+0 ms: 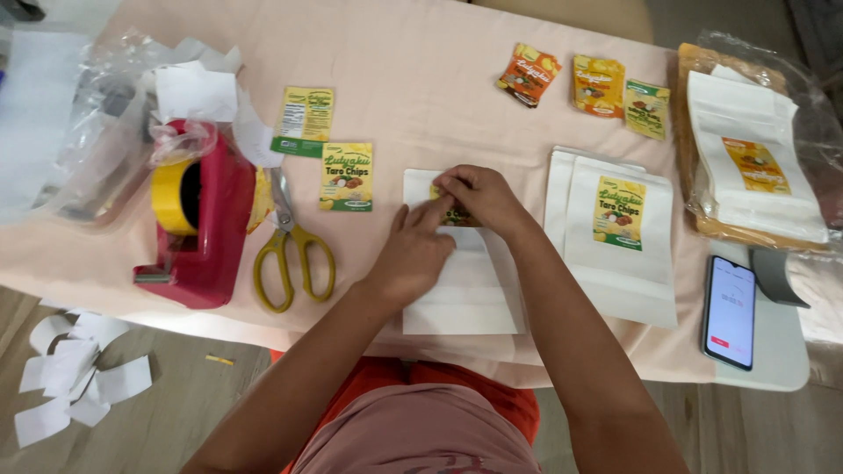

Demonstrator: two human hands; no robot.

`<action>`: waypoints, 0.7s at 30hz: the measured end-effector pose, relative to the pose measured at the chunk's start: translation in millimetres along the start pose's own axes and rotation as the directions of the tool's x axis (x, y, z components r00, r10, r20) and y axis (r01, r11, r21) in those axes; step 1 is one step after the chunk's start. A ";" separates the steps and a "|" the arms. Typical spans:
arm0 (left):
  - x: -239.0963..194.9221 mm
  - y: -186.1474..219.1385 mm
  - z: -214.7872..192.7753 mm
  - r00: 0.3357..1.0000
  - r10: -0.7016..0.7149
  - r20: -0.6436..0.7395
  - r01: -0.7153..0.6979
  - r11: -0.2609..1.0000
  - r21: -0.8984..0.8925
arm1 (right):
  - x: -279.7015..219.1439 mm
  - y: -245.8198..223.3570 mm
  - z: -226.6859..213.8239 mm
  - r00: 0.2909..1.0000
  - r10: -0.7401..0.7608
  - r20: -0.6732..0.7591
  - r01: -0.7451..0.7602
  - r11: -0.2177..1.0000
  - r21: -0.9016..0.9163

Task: The person applies printed labels to white pouches on a table. They peel the backing from each label, position it on a pouch, and smooth it down, repeating the process for several pouches.

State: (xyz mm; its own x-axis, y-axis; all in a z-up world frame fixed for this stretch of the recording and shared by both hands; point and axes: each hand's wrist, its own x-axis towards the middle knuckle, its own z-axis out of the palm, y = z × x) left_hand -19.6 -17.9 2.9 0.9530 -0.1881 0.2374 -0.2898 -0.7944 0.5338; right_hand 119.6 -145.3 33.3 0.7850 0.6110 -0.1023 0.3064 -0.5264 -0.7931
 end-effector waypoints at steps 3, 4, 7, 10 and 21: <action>-15.6 18.4 -18.8 0.955 -0.008 0.296 0.009 1.000 -0.002 | 3.5 21.4 13.0 0.987 -0.121 -0.109 0.115 0.992 -0.058; -18.6 21.8 -31.7 0.956 -0.011 0.292 0.011 1.000 0.000 | 2.8 28.7 19.2 0.986 -0.126 -0.107 0.120 0.991 -0.059; -25.0 26.9 -81.6 0.865 0.042 0.500 0.023 0.992 -0.124 | 7.7 60.1 37.5 0.919 -0.328 -0.217 0.267 0.926 -0.268; -24.9 -1.7 -148.1 0.976 0.215 -0.035 -0.206 0.863 -0.462 | 1.4 68.8 47.8 0.759 -0.628 -0.171 0.420 0.674 -0.608; -32.9 -167.9 -237.1 0.837 -0.343 -0.426 0.546 0.492 0.678 | -62.1 7.7 28.6 0.954 -0.250 0.167 0.301 0.774 -0.557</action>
State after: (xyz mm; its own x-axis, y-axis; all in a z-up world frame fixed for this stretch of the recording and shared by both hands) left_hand -23.3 258.6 97.8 0.8598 0.3609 0.3612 0.4380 -0.8850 -0.1582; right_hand 57.9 -170.5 16.4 0.5821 0.8131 0.0006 0.7730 -0.5532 -0.3106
